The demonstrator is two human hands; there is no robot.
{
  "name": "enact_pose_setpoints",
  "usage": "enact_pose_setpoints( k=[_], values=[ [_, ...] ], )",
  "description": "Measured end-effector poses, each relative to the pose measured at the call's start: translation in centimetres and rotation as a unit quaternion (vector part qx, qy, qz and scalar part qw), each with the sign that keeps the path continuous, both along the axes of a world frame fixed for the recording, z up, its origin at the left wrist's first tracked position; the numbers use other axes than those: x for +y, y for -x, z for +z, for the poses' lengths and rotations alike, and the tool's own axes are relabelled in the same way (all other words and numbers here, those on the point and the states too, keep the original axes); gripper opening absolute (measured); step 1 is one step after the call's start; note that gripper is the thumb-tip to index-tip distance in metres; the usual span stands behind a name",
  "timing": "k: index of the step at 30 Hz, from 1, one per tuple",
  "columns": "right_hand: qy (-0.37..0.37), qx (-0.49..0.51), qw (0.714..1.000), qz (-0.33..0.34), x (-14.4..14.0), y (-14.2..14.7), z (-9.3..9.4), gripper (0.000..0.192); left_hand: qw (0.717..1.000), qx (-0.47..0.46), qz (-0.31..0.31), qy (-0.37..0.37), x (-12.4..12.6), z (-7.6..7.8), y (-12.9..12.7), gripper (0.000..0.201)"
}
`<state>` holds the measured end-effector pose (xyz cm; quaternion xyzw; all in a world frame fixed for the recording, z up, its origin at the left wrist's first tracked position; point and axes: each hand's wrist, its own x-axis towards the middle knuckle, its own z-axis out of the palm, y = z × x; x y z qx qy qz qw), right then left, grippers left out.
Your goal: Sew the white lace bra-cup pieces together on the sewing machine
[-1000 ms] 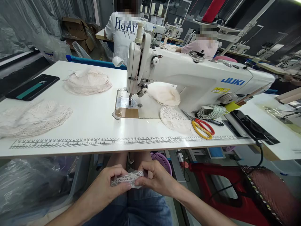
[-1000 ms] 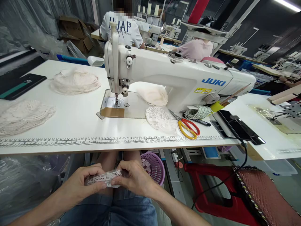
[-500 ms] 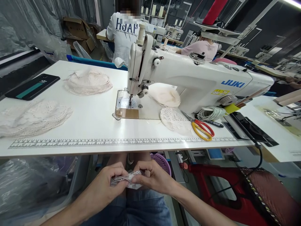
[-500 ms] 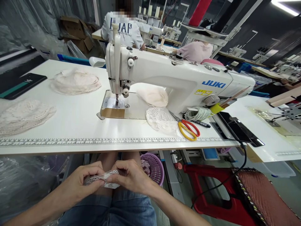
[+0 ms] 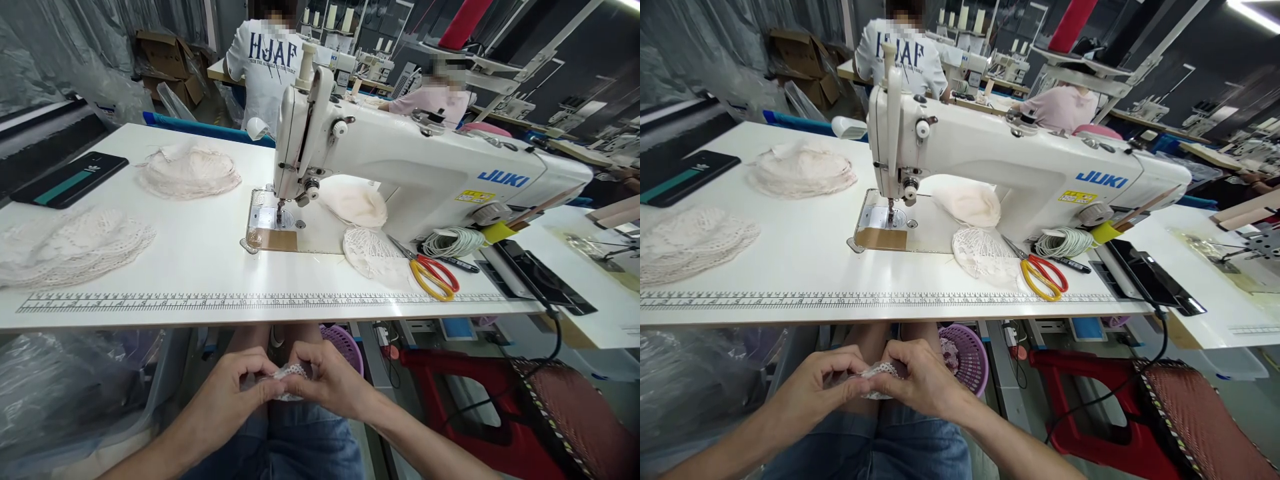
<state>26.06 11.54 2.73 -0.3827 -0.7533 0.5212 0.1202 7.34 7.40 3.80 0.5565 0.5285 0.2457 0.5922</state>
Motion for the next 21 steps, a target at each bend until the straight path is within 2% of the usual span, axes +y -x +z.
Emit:
enact_pose_setpoints(
  k=[11,17,21],
  values=[
    [0.096,0.069,0.993,0.02,0.0,-0.4,0.3,0.032,0.999,-0.035,-0.025,0.03,0.2,-0.5,0.9,0.031],
    [0.16,0.061,0.985,0.012,0.1,-1.0,1.4,0.03,0.987,-0.106,0.035,0.117,0.3,-0.3,1.2,0.032],
    [0.189,0.037,0.981,0.006,0.1,-2.0,1.8,0.033,0.988,-0.103,0.014,0.116,0.5,0.3,1.0,0.032]
  ],
)
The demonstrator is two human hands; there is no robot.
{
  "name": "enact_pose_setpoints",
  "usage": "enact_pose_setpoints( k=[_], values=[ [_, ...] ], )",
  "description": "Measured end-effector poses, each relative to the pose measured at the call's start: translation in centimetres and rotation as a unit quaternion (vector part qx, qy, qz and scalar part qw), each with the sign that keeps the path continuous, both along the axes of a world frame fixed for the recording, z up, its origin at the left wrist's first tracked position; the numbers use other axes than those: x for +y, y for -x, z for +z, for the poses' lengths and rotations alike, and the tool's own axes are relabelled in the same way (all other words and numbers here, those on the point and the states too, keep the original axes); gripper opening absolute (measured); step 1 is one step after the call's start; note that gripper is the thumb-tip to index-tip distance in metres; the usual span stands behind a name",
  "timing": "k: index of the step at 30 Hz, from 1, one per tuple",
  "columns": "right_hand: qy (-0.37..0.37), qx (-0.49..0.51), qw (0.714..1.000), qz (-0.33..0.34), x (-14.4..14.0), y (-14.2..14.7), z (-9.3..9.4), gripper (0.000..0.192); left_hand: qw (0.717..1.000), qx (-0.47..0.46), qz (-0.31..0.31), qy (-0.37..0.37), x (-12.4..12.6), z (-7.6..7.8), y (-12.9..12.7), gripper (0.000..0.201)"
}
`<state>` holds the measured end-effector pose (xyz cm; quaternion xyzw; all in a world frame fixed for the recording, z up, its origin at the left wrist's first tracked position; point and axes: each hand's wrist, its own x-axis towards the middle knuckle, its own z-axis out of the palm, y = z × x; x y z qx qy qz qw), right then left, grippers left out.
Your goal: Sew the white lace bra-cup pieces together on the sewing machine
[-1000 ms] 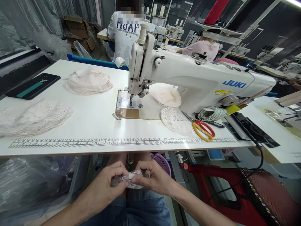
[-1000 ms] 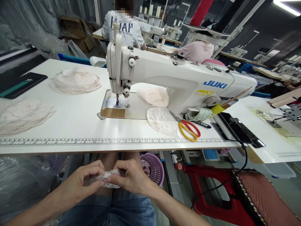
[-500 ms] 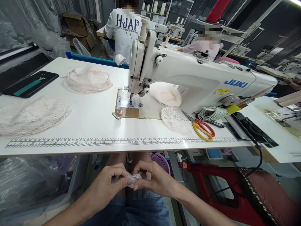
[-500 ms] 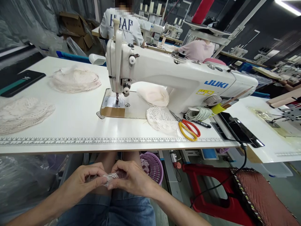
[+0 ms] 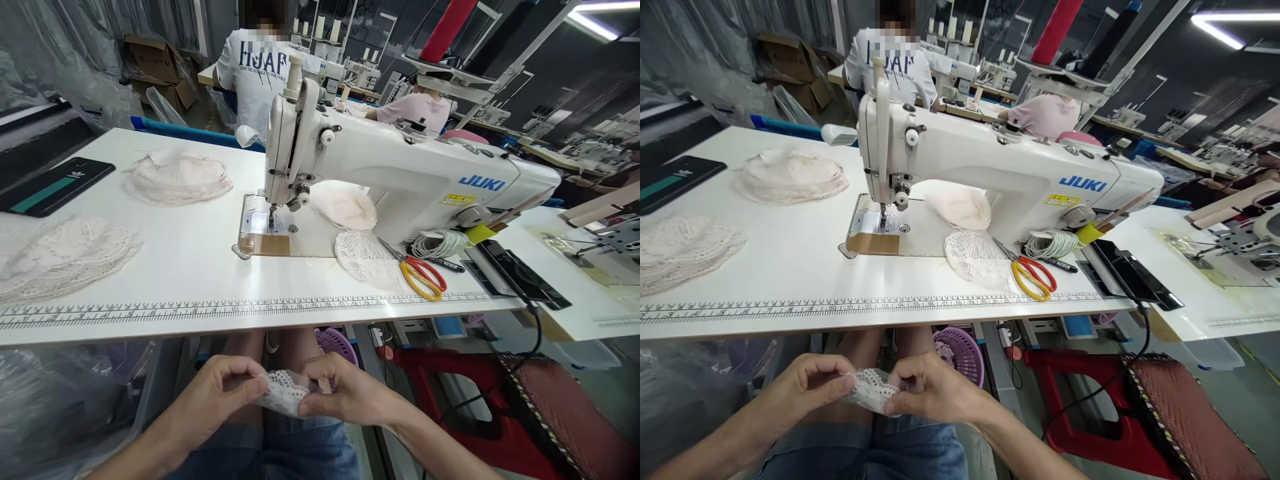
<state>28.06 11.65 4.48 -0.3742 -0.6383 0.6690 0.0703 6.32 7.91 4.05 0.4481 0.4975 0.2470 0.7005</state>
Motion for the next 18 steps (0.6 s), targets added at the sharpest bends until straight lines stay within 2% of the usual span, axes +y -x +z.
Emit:
enact_pose_setpoints(
  k=[3,7,13,18],
  values=[
    [-0.007,0.01,1.0,-0.004,0.0,0.1,0.0,0.033,0.999,0.016,-0.03,-0.034,0.3,0.1,-0.3,0.031],
    [-0.055,0.026,0.998,-0.002,0.0,1.2,-0.3,0.027,0.996,0.04,-0.054,-0.066,0.2,-0.1,-0.5,0.031],
    [-0.148,-0.023,0.988,-0.03,-0.1,2.0,-0.5,0.022,0.993,0.086,-0.038,-0.067,-0.4,-0.2,0.0,0.02],
    [-0.192,-0.048,0.979,-0.045,-0.2,1.8,-0.5,0.023,0.989,0.13,-0.015,-0.07,-0.2,-0.3,-0.5,0.02]
  ],
)
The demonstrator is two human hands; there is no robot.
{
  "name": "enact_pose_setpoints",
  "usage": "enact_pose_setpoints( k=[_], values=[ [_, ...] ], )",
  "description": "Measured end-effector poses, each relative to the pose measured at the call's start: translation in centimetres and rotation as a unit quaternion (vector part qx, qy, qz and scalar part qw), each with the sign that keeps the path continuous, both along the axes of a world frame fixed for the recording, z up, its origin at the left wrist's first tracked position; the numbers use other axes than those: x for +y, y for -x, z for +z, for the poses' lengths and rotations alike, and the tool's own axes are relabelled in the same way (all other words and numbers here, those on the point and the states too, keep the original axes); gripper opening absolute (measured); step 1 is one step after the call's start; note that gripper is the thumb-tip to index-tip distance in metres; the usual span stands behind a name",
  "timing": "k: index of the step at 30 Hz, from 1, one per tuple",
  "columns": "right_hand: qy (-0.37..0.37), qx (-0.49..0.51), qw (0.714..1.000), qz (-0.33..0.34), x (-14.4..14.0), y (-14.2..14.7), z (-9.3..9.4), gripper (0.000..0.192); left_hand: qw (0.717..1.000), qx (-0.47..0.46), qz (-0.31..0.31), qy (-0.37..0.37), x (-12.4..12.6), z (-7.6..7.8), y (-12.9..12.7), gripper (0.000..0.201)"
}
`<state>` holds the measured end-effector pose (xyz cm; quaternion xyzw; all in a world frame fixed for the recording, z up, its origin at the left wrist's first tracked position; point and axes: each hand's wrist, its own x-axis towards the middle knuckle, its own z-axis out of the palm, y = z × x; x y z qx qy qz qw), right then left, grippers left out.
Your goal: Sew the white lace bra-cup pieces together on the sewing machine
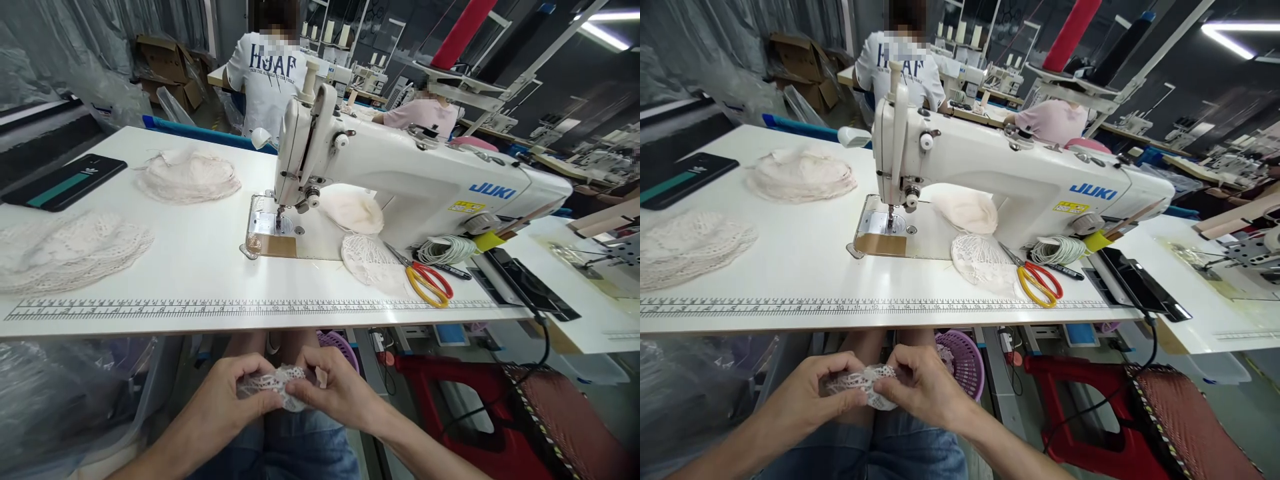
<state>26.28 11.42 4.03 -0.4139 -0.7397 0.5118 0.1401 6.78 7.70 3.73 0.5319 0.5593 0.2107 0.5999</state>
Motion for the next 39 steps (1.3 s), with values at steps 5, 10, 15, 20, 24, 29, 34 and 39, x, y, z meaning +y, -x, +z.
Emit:
enact_pose_setpoints(
  k=[5,10,15,20,24,29,34,39],
  values=[
    [-0.025,-0.015,1.0,-0.001,-0.1,0.1,-0.2,0.024,1.0,-0.001,0.023,-0.009,0.1,-0.1,-0.5,0.022],
    [-0.025,0.005,1.0,0.007,-0.1,0.4,-0.1,0.027,0.998,-0.028,0.037,-0.037,0.0,0.3,-0.6,0.025],
    [0.034,0.042,0.998,-0.008,0.1,0.7,0.4,0.029,0.997,-0.035,0.05,-0.044,0.2,0.6,-0.2,0.025],
    [0.121,0.083,0.989,0.032,0.5,0.8,0.7,0.028,0.99,-0.13,0.045,-0.016,0.5,0.0,0.7,0.023],
    [0.205,0.124,0.971,0.009,0.5,0.6,0.7,0.033,0.977,-0.189,0.066,0.075,0.3,0.1,1.5,0.023],
    [0.238,0.127,0.963,0.003,0.2,-0.1,1.1,0.033,0.966,-0.21,0.091,0.118,0.2,0.5,1.7,0.024],
    [0.232,0.105,0.967,0.03,0.2,-0.7,1.5,0.032,0.971,-0.205,0.076,0.1,0.5,0.3,1.3,0.026],
    [0.159,0.108,0.98,0.049,0.8,0.3,1.1,0.028,0.988,-0.149,0.014,0.04,1.1,1.2,0.9,0.024]
  ],
)
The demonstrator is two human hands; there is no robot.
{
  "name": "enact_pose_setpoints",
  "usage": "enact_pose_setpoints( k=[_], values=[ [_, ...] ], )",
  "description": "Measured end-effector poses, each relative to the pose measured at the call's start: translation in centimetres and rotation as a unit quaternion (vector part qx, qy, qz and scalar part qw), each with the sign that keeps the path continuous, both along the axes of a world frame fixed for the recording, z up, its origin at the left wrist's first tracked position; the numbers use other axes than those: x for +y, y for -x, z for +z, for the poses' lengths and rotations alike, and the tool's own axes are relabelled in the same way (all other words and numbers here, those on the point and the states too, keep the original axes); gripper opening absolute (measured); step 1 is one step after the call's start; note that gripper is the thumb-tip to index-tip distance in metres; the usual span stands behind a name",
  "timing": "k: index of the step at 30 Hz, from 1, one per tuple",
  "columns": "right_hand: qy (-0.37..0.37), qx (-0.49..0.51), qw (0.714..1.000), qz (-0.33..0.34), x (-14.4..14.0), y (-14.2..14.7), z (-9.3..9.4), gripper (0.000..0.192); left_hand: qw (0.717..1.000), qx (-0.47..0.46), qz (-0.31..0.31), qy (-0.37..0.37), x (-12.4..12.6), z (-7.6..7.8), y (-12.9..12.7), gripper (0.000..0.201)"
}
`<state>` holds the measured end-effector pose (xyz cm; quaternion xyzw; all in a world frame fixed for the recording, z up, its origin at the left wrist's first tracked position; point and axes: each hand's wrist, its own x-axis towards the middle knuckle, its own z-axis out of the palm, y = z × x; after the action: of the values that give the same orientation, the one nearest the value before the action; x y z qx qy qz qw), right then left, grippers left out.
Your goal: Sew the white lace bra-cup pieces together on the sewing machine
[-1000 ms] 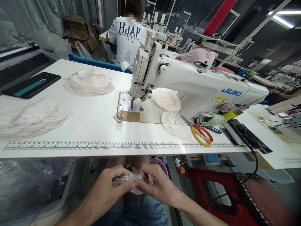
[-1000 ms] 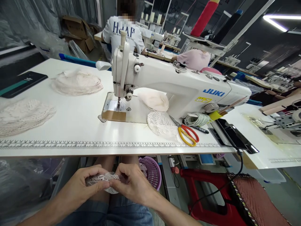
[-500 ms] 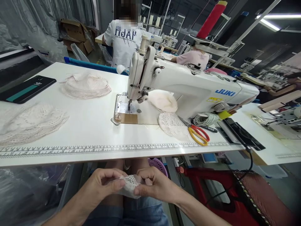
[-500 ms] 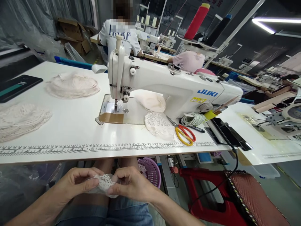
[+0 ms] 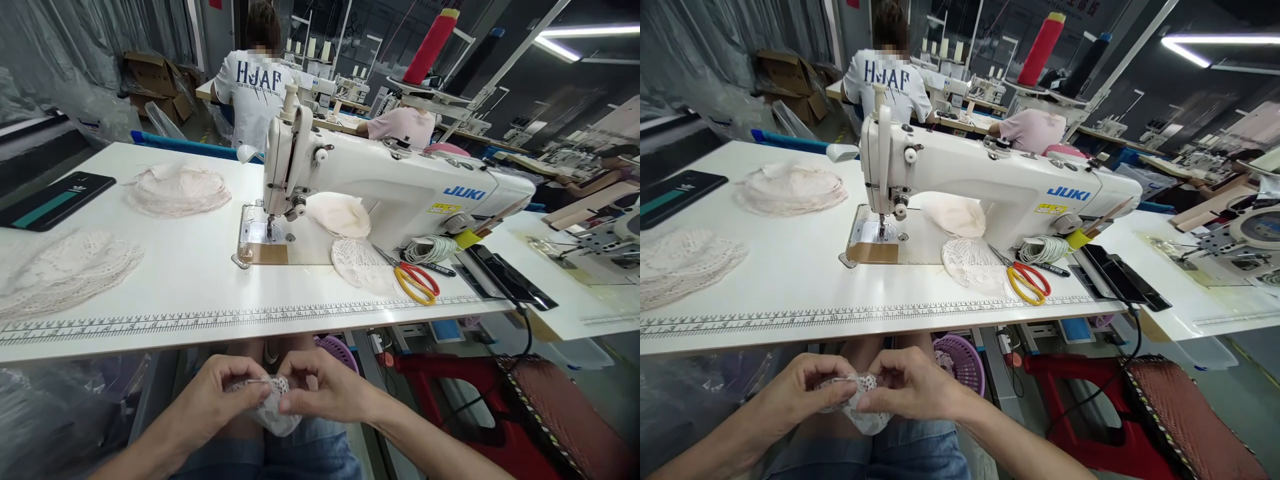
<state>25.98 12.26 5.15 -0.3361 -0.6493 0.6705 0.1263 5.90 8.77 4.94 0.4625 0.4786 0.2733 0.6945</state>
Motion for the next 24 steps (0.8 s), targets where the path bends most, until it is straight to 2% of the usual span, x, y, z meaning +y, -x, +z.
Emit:
enact_pose_setpoints(
  k=[3,7,10,13,16,19,21,24],
  values=[
    [-0.084,-0.027,0.996,0.002,0.4,1.0,0.0,0.021,0.999,0.044,-0.005,-0.026,0.2,0.9,0.2,0.026],
    [-0.169,-0.064,0.983,-0.023,0.6,2.1,0.8,0.018,0.996,0.086,0.011,-0.035,0.2,1.7,1.0,0.025],
    [-0.193,-0.07,0.978,-0.039,1.0,3.0,1.6,0.018,0.991,0.118,0.026,-0.052,0.3,2.6,1.7,0.027],
    [-0.201,-0.032,0.978,-0.047,1.9,4.4,2.4,0.022,0.975,0.194,0.037,-0.101,1.7,4.4,2.7,0.029],
    [-0.253,-0.017,0.965,-0.07,4.5,6.2,3.2,0.025,0.942,0.283,0.015,-0.181,5.6,6.9,4.0,0.028],
    [-0.354,-0.086,0.927,-0.091,8.7,7.3,3.5,0.03,0.911,0.329,-0.063,-0.24,12.2,8.2,4.8,0.024],
    [-0.394,-0.146,0.902,-0.101,11.9,6.9,3.0,0.033,0.907,0.332,-0.093,-0.243,16.9,7.7,4.8,0.022],
    [-0.427,-0.186,0.878,-0.113,15.5,4.7,2.0,0.028,0.91,0.328,-0.119,-0.226,22.1,5.5,4.1,0.018]
  ],
)
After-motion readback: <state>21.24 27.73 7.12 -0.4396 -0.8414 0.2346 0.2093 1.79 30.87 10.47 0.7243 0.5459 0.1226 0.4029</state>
